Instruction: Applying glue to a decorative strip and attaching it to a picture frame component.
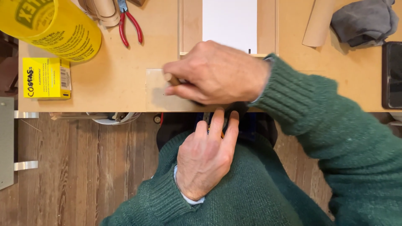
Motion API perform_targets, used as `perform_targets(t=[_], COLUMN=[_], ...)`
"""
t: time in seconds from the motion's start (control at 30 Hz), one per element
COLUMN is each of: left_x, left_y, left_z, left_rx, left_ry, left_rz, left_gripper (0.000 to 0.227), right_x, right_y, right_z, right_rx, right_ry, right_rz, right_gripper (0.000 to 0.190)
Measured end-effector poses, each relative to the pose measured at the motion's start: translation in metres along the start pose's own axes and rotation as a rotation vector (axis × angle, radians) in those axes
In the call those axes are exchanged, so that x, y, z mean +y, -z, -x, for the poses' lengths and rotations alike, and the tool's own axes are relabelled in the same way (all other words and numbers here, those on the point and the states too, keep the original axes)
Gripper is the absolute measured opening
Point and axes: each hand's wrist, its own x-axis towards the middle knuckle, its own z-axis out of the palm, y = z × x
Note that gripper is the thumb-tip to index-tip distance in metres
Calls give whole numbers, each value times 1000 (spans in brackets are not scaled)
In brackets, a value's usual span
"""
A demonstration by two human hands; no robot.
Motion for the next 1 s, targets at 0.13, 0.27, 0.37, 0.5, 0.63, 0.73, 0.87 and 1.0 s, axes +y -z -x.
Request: perform_targets(t=[0.13,0.27,0.37,0.5,0.63,0.73,0.87,1.0], left_x=[-1,-2,-2,-3,-4,-6,-6,-6], left_y=[-1,-3,-4,-2,-3,-4,-6,-6], left_z=[1,2,3,0,2,2,2,0], left_rx=[3,-2,2,-13,-5,-2,-8,9], left_ry=[-6,-8,-5,-15,-8,-8,-4,4], left_rz=[-4,18,28,20,21,28,35,24], left_gripper=[46,47,46,47,47,48,49,49], right_x=[-1,1,6,9,2,-1,3,1], right_y=[0,22,17,0,18,32,23,3], right_z=[-7,3,-4,-20,-13,2,0,-22], right_rx=[138,3,-81,8,111,-59,-173,16], right_ry=[144,-88,-134,-17,73,-161,-285,-19], right_rz=[-107,175,182,-17,-16,174,158,-12], right_gripper=[30,27,25,32,33,31,27,30])
